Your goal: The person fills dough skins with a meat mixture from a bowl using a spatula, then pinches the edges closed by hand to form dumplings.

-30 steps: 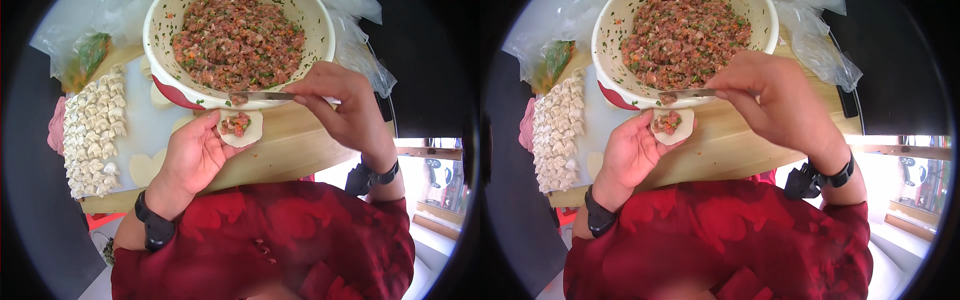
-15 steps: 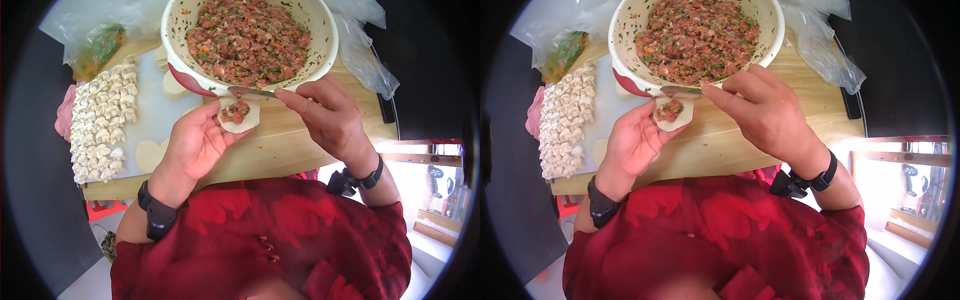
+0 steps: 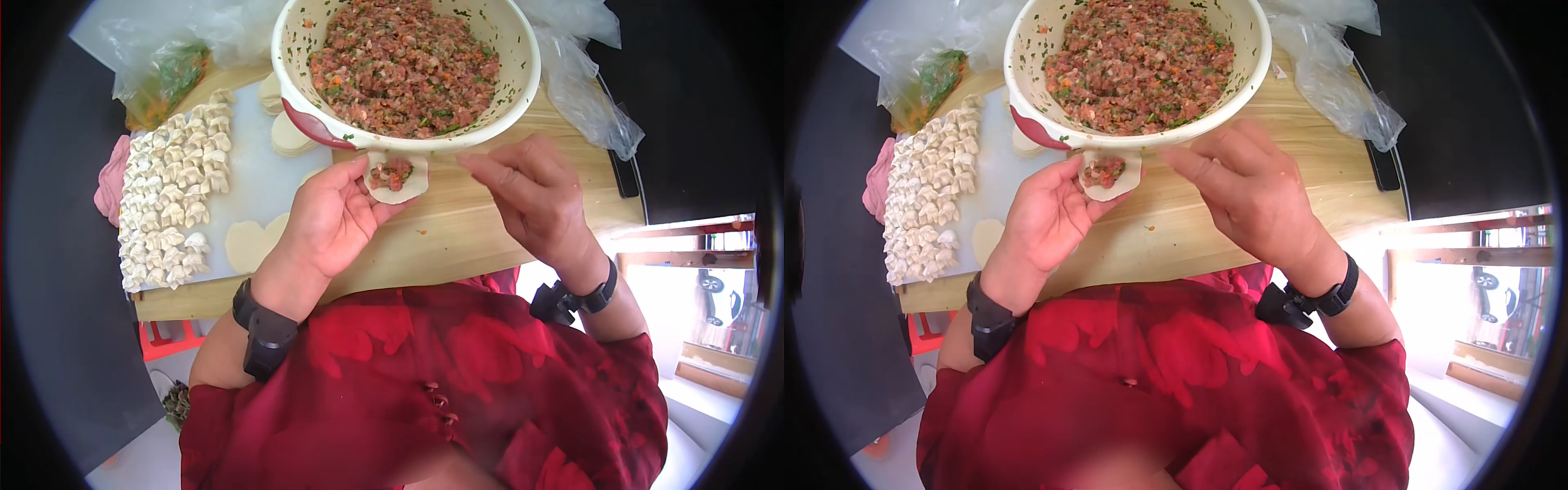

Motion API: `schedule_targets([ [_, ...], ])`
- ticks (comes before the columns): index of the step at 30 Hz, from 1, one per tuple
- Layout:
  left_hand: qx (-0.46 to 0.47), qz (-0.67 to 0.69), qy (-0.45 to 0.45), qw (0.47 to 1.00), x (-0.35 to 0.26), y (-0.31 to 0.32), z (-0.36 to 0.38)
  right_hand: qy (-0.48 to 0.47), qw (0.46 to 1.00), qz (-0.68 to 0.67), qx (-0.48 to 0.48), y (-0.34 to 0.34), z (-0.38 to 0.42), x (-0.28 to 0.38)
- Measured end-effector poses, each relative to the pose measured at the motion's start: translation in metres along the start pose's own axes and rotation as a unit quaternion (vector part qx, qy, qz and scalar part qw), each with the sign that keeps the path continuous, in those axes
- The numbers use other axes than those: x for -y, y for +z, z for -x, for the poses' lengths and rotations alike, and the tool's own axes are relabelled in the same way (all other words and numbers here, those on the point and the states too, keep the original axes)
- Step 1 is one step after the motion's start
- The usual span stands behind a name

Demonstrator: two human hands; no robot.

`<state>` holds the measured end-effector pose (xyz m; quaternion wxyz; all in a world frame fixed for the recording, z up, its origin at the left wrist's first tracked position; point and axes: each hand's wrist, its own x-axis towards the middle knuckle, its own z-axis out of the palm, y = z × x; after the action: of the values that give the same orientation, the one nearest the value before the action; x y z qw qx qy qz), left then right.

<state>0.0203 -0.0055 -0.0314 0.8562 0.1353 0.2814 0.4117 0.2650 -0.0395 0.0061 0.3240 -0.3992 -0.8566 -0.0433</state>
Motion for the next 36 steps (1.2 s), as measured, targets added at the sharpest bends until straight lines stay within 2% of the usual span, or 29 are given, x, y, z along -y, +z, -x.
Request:
schedule_targets([
  [2,0.013,-0.022,0.007,1.0,0.0,-0.001,0.002,-0.015,0.999,-0.008,0.027,0.0,0.004,0.001],
  [6,0.01,-0.023,-0.004,1.0,0.001,-0.003,0.009,-0.042,0.999,0.006,0.024,0.0,0.011,-0.004],
  [8,0.059,-0.021,-0.027,0.998,-0.001,-0.004,0.016,-0.082,0.996,0.036,-0.019,-0.001,0.012,-0.006],
  [11,0.061,-0.028,-0.012,0.998,-0.004,0.006,0.022,-0.116,0.991,0.07,-0.017,0.001,0.014,-0.008],
  [15,0.041,-0.046,0.004,0.998,-0.013,0.006,0.023,-0.12,0.991,0.064,-0.022,-0.006,0.011,-0.01],
  [17,0.046,-0.028,0.017,0.998,-0.015,0.008,0.025,-0.107,0.99,0.058,-0.068,-0.011,0.007,-0.013],
  [19,0.072,-0.018,0.013,0.997,-0.017,0.003,0.023,-0.07,0.996,0.033,-0.05,-0.017,0.002,0.002],
  [21,0.099,-0.009,0.005,0.995,-0.017,0.004,0.021,0.051,0.985,-0.167,-0.017,-0.012,-0.002,0.018],
  [22,0.082,-0.032,0.016,0.996,-0.016,0.007,0.021,0.077,0.978,-0.192,0.013,-0.012,-0.002,0.022],
  [24,0.064,-0.053,0.027,0.996,-0.014,0.009,0.02,0.098,0.977,-0.185,0.033,-0.012,-0.005,0.027],
  [26,0.094,-0.055,0.037,0.993,-0.011,0.009,0.02,0.121,0.975,-0.178,0.055,-0.013,-0.007,0.031],
  [28,0.08,-0.065,0.045,0.994,-0.009,0.01,0.019,0.213,0.955,-0.196,0.066,-0.014,-0.009,0.032],
  [29,0.067,-0.076,0.054,0.993,-0.009,0.01,0.019,0.213,0.955,-0.195,0.066,-0.013,-0.009,0.032],
  [31,0.063,-0.069,0.053,0.994,-0.009,0.009,0.017,0.276,0.928,-0.24,0.068,-0.011,-0.009,0.032],
  [32,0.059,-0.062,0.052,0.995,-0.01,0.008,0.016,0.277,0.928,-0.239,0.068,-0.008,-0.006,0.03],
  [34,0.057,-0.045,0.053,0.996,-0.012,0.011,0.016,0.344,0.838,-0.422,0.024,0.001,-0.001,0.024],
  [36,0.055,-0.028,0.052,0.997,-0.013,0.011,0.016,0.353,0.846,-0.397,0.039,-0.002,-0.005,0.023],
])
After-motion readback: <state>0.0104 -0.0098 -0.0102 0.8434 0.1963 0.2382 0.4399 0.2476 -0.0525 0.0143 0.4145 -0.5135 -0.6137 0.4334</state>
